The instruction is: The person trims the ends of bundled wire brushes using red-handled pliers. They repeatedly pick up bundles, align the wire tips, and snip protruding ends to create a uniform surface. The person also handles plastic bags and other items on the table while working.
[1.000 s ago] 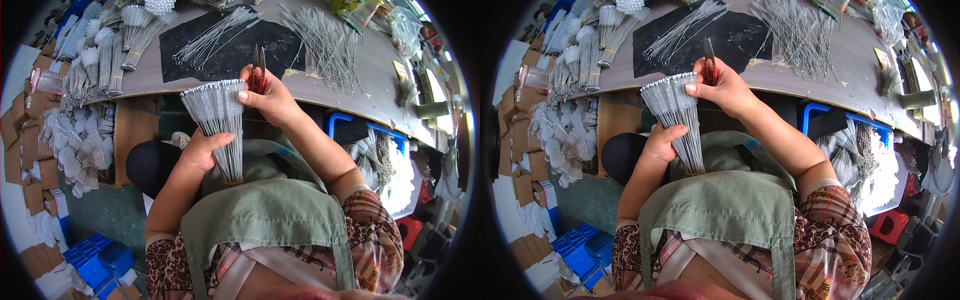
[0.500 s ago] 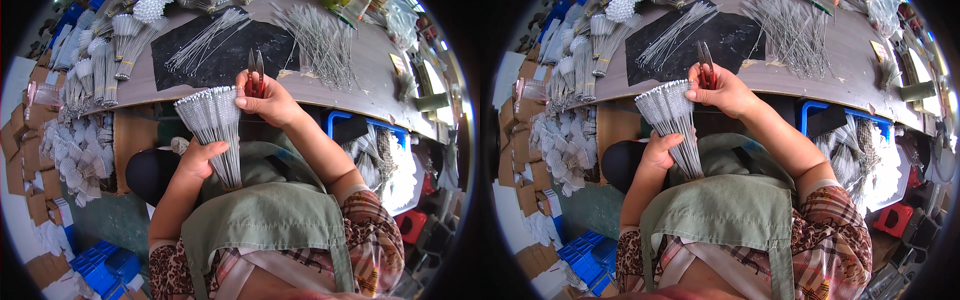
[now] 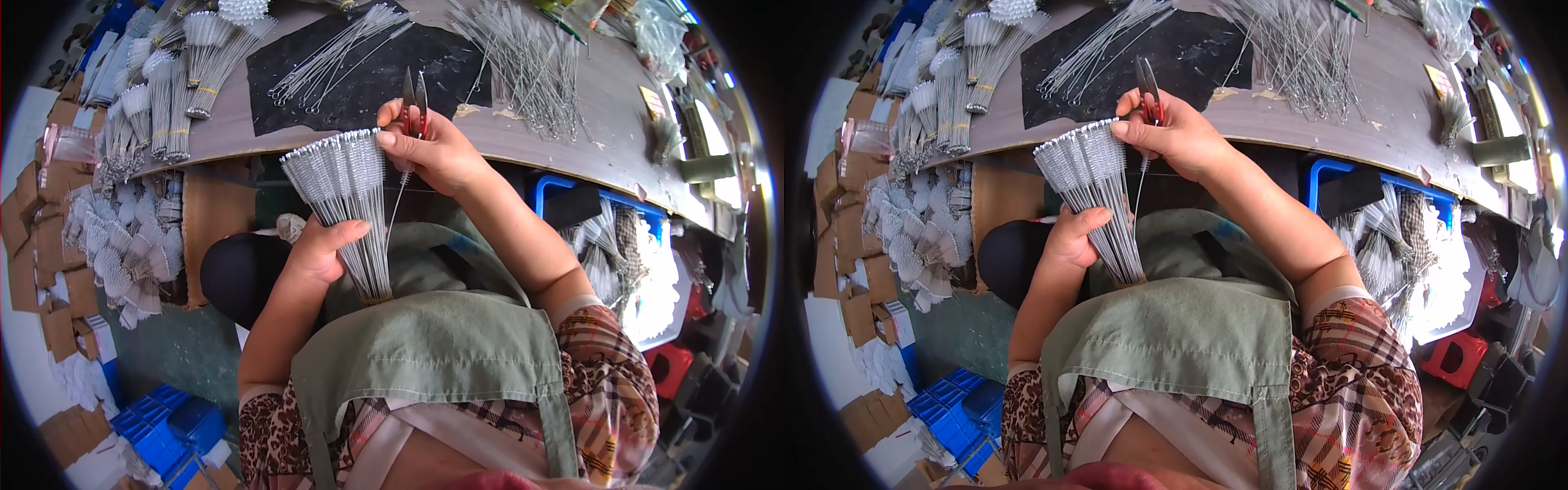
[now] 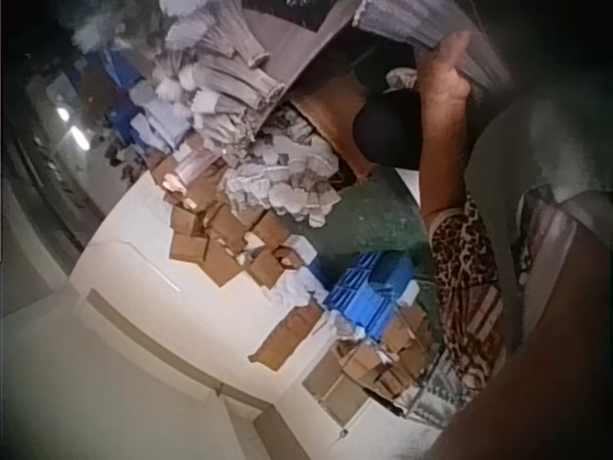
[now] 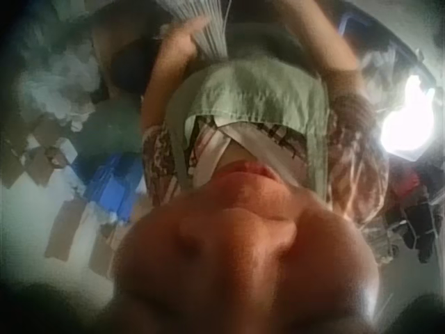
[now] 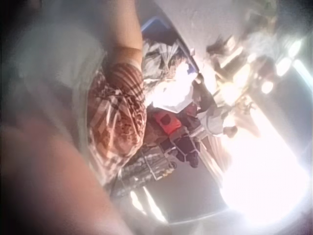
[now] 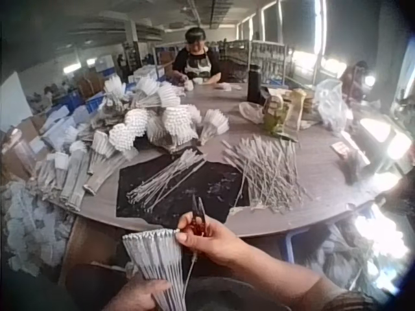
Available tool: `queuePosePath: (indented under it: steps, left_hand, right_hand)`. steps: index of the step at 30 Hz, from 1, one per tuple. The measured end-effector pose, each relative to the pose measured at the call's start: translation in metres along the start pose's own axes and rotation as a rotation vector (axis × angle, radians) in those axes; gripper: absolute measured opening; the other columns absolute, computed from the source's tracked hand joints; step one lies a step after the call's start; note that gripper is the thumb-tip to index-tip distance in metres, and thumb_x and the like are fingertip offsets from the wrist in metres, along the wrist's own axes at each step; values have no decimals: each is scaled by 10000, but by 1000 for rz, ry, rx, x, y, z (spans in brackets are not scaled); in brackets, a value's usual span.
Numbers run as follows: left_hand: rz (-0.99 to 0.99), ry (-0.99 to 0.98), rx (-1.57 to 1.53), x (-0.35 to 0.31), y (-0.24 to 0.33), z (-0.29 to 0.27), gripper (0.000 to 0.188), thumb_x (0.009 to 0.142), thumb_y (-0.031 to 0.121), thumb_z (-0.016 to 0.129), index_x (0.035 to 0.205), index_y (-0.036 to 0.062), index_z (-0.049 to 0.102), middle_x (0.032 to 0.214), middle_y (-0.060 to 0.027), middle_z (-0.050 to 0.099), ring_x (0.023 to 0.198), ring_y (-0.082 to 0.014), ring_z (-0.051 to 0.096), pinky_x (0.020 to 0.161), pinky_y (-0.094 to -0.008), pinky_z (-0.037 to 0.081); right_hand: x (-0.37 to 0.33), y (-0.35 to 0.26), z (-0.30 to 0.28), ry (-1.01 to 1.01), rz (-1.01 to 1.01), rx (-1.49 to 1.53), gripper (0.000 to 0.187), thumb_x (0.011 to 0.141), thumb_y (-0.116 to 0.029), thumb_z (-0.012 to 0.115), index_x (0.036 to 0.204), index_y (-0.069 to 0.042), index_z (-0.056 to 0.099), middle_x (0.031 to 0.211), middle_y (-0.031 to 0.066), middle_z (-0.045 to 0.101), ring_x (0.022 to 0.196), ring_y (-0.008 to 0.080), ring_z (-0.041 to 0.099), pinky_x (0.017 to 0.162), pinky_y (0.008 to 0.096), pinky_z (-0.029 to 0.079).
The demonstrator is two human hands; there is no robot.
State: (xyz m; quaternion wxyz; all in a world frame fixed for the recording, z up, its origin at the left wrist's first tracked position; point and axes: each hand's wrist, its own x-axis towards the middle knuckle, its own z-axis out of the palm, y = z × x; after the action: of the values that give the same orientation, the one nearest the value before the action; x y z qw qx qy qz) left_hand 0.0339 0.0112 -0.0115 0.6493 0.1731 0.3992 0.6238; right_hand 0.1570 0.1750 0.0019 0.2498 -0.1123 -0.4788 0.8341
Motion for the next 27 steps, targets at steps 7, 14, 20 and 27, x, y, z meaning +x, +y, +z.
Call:
queuePosePath:
  steps: [7,14,20,27]
  left_hand:
    - [-7,103,94,-4,-2,2,501,673,155,666,1095,-38,477,890,-132,581,761,-246,593,665,-359,510]
    - [-34,15,19,5,-9,-16,448,684,161,667,1057,-20,497,861,-139,579,730,-253,588,656,-381,517]
    - [-17,-2,20,7,-7,-8,418,681,139,663,1041,-4,505,857,-117,579,750,-248,582,690,-384,507]
    - [-5,29,-24,2,-4,-9,449,666,98,659,1052,-45,480,846,-150,574,729,-272,597,703,-404,526]
  right_hand:
    - [-1,-1,2,29,24,-6,188,820,-220,662,730,-113,535,627,-76,471,573,28,403,515,202,338]
    - [7,2,-5,-78,26,187,173,799,-150,682,805,-114,513,615,-66,476,504,32,395,431,184,273]
    - [2,-4,-8,-65,-38,49,165,803,-159,674,836,-86,530,613,-59,474,512,37,399,455,183,294]
    - [7,-5,-4,-104,-54,15,179,798,-188,679,835,-95,532,635,-62,492,545,33,435,482,180,328]
